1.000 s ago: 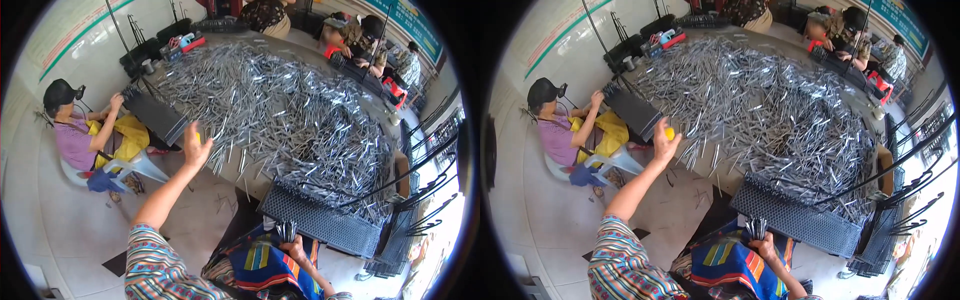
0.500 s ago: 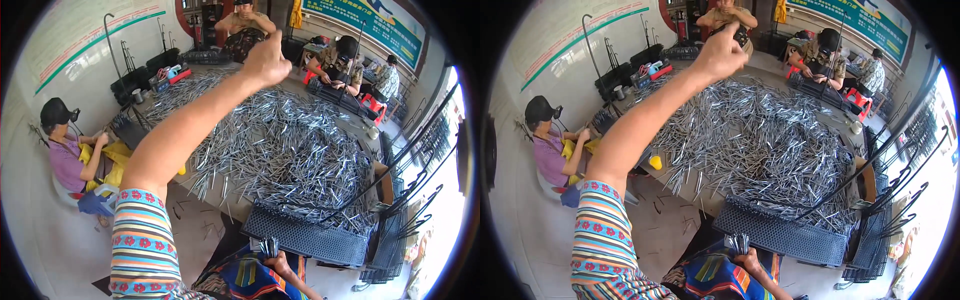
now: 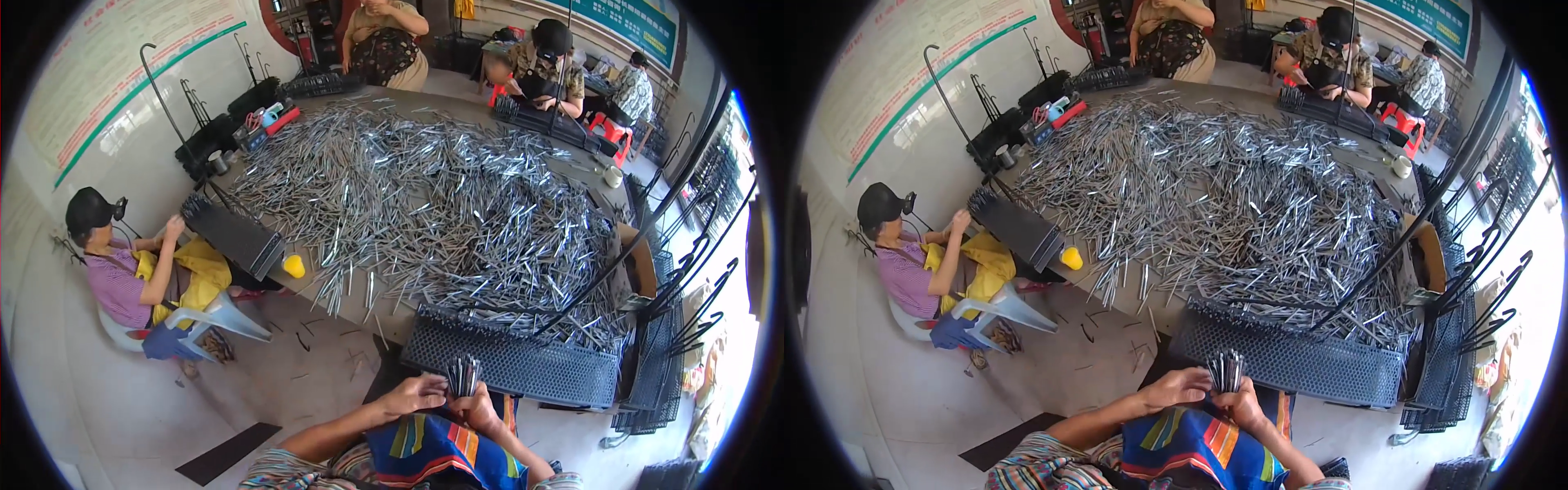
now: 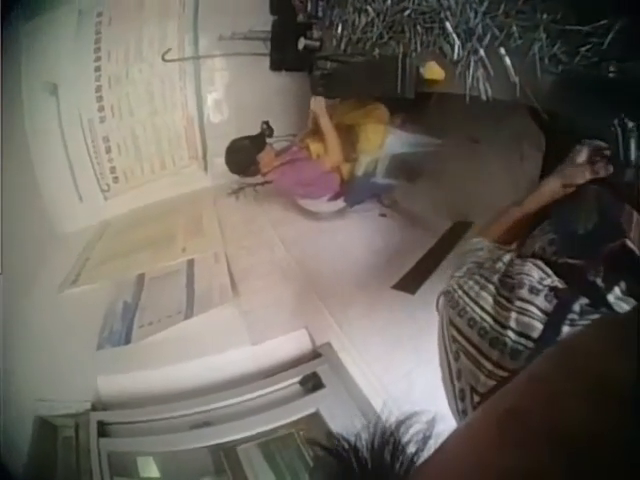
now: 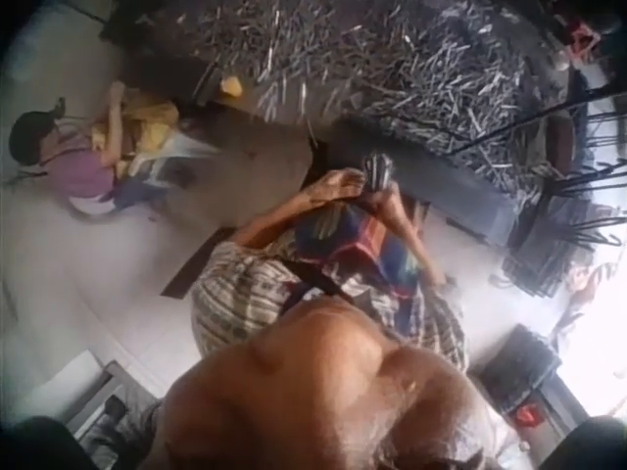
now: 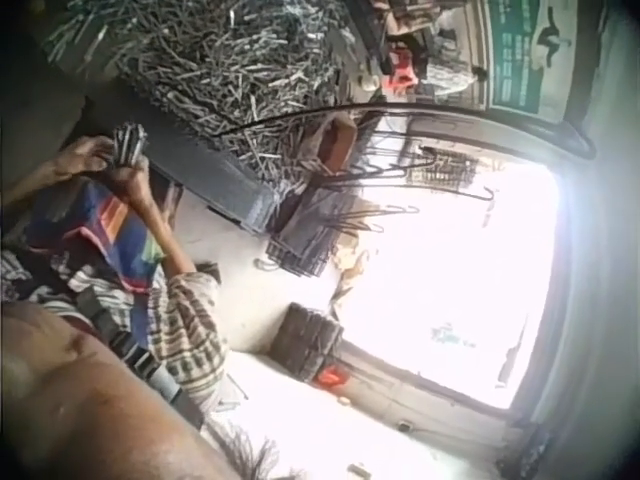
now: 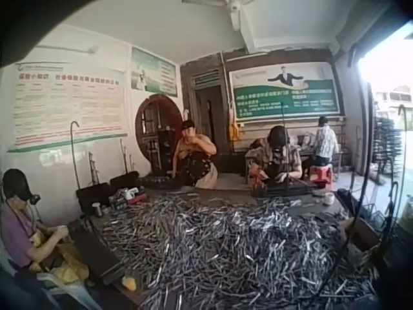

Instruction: Sort and align small metal hooks or parts from a large pile on a workbench.

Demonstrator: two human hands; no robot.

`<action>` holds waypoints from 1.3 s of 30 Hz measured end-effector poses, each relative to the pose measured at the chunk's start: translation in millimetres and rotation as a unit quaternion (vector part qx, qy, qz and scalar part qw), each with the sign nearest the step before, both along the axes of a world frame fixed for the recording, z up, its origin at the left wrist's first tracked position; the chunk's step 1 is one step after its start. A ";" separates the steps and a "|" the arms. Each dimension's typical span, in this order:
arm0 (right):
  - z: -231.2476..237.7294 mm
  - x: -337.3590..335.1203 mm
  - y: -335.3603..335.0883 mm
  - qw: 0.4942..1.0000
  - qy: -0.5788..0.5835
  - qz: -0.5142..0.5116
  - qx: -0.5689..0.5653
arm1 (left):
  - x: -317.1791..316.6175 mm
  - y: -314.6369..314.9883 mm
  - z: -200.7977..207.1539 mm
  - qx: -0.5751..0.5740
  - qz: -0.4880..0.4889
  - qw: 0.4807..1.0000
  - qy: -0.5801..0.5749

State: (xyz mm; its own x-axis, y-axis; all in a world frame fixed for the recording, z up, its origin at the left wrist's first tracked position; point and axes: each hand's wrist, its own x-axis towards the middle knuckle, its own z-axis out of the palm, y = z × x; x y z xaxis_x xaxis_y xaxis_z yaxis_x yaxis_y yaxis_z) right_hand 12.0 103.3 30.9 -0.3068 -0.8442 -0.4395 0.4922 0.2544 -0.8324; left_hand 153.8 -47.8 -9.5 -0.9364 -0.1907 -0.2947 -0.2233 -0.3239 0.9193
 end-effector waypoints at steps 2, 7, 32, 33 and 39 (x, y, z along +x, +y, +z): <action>12.6 13.5 -13.1 0.999 -0.045 0.021 -0.019 | -6.9 -1.0 -7.4 0.202 -0.014 0.978 0.054; -28.0 31.1 -14.4 0.974 -0.217 0.043 -0.051 | -27.0 7.0 30.3 0.207 0.042 0.973 0.094; -39.3 20.8 -3.0 0.922 -0.297 -0.243 -0.045 | -54.0 65.9 2.6 0.168 0.253 0.953 0.001; -44.9 19.1 0.0 0.928 -0.287 -0.236 -0.024 | -54.5 64.0 -2.1 0.154 0.241 0.958 -0.012; -16.4 8.1 8.1 0.979 -0.061 -0.195 0.018 | -36.4 39.8 5.3 0.165 0.032 0.984 -0.058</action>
